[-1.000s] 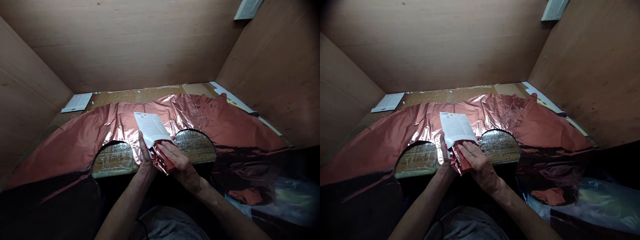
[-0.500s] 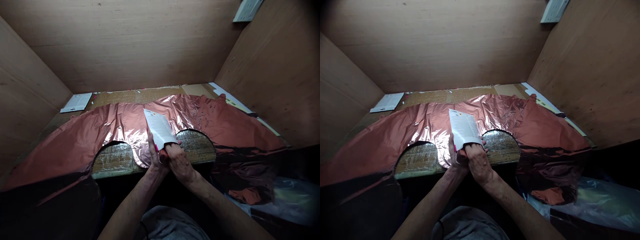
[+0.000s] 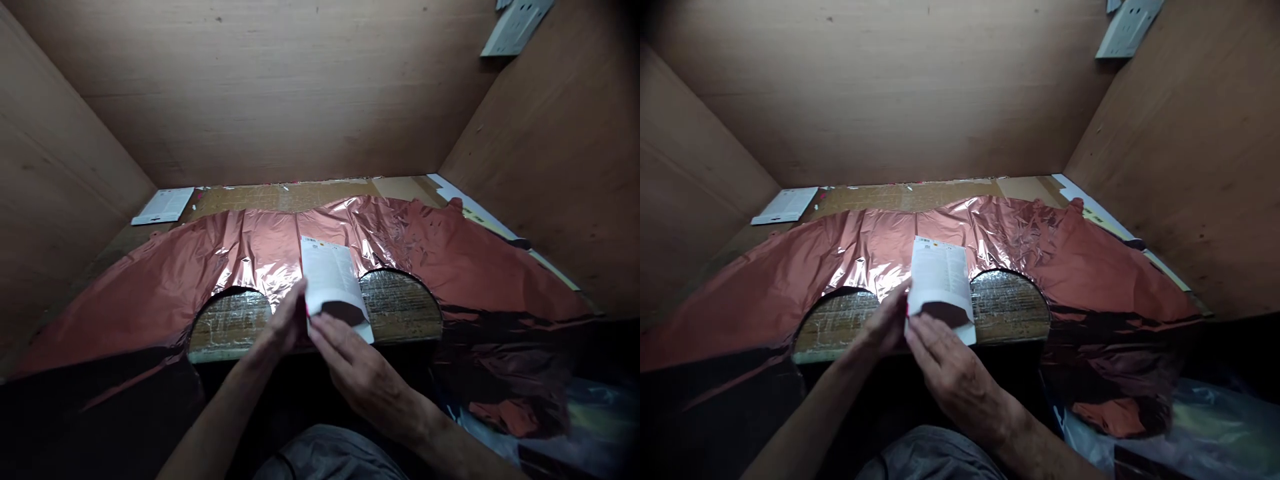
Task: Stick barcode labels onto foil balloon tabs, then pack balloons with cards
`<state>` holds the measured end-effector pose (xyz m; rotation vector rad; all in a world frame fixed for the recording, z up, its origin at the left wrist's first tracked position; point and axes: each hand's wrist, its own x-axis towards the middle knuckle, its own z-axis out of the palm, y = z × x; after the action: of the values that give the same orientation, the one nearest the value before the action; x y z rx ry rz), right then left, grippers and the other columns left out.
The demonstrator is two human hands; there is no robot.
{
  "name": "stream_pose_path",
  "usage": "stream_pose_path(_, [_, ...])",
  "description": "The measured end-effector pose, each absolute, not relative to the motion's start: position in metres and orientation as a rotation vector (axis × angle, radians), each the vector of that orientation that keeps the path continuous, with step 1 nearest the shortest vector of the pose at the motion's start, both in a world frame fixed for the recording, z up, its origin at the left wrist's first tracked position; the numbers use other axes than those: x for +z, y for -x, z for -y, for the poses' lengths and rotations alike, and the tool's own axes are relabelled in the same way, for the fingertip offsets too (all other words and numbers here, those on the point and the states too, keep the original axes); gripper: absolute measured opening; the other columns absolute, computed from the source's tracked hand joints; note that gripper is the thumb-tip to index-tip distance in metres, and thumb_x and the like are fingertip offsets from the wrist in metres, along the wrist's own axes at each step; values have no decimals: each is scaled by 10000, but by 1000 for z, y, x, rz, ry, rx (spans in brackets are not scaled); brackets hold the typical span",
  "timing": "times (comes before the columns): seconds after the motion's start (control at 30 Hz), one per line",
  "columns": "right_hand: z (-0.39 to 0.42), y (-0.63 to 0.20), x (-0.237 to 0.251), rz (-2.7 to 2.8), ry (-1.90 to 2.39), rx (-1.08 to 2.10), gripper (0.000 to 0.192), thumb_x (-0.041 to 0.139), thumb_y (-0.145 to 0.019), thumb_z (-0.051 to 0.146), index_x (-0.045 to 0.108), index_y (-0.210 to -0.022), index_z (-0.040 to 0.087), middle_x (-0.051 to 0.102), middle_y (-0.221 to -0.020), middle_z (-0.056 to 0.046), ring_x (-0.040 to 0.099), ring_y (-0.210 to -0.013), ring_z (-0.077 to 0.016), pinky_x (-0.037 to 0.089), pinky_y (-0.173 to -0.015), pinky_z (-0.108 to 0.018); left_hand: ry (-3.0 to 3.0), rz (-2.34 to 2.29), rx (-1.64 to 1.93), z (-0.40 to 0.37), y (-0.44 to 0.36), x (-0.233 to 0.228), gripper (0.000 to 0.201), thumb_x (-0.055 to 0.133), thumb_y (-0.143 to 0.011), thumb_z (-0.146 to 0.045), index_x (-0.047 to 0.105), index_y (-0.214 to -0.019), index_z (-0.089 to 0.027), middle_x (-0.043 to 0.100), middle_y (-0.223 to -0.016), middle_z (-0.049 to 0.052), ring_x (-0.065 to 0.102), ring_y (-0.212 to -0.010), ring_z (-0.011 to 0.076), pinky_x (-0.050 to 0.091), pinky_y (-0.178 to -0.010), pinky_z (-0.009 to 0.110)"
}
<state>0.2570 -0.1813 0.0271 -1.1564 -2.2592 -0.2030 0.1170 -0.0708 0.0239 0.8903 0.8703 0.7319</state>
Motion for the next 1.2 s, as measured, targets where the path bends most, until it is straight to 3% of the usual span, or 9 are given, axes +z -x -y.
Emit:
stream_pose_path(0.1, [195, -266, 29, 2220, 914, -23, 214, 502, -931, 135, 642, -1093, 123, 737, -1020, -104, 695, -951, -178, 584, -836, -302, -1602, -1444, 506, 54, -92, 34, 514, 620, -798, -631, 590, -523, -198, 565, -499, 53, 603, -562, 222, 456, -561, 311])
stream_pose_path(0.2, [192, -284, 41, 2118, 897, 19, 135, 525, -920, 182, 658, -944, 183, 722, -797, -42, 664, -671, -135, 551, -638, -261, -2160, -1645, 680, 42, -107, 36, 434, 480, -927, -527, 687, -751, -189, 706, -764, 110, 669, -789, 276, 504, -738, 378])
stream_pose_path(0.3, [166, -300, 53, 1951, 1146, -171, 266, 496, -962, 208, 642, -1183, 182, 727, -1033, -101, 691, -971, -207, 553, -866, -331, -2544, -1235, 696, 39, -144, 18, 474, 371, -995, -409, 586, -1295, -113, 623, -1325, 178, 550, -1263, 313, 422, -1047, 455])
stream_pose_path(0.4, [124, -312, 41, 1928, 1395, -134, 493, 364, -1037, 405, 476, -1448, 156, 584, -1371, -160, 526, -1309, -264, 426, -1102, -428, -2763, -975, 491, 48, -168, -8, 579, 336, -1004, -360, 359, -1493, -52, 345, -1576, 193, 246, -1489, 348, 214, -1189, 557])
stream_pose_path(0.53, [94, -326, 0, 1940, 1478, 201, 708, 168, -1027, 585, 390, -1509, 117, 509, -1451, -191, 440, -1389, -271, 384, -1132, -482, -2817, -966, 413, 60, -172, -23, 598, 330, -1007, -352, 306, -1524, -51, 271, -1606, 197, 172, -1513, 344, 134, -1210, 581])
stream_pose_path(0.77, [165, -332, -8, 1946, 1397, -26, 187, 551, -986, 266, 723, -1014, 199, 704, -954, -69, 645, -900, -183, 521, -833, -317, -2795, -1039, 372, 57, -172, -15, 584, 301, -1032, -360, 340, -1504, -18, 296, -1587, 224, 225, -1495, 368, 164, -1200, 591])
stream_pose_path(0.9, [181, -325, -12, 2116, 1451, -224, 177, 588, -970, 295, 715, -911, 187, 692, -915, -72, 614, -838, -194, 478, -786, -336, -2790, -1044, 363, 53, -175, -13, 583, 306, -1033, -359, 344, -1501, -14, 293, -1586, 230, 223, -1495, 370, 171, -1197, 594])
stream_pose_path(1.07, [172, -325, -17, 2115, 1484, -298, 205, 580, -973, 333, 688, -1043, 173, 678, -994, -91, 604, -877, -210, 456, -794, -337, -2796, -1030, 360, 50, -175, -14, 577, 311, -1029, -338, 334, -1502, -7, 285, -1586, 241, 222, -1492, 383, 179, -1188, 608])
stream_pose_path(1.2, [161, -322, -15, 2187, 1482, -323, 179, 566, -982, 306, 664, -905, 177, 671, -892, -66, 580, -837, -202, 426, -789, -333, -2820, -1022, 338, 48, -176, -15, 578, 321, -1029, -341, 335, -1501, -8, 282, -1587, 243, 222, -1490, 390, 189, -1182, 612])
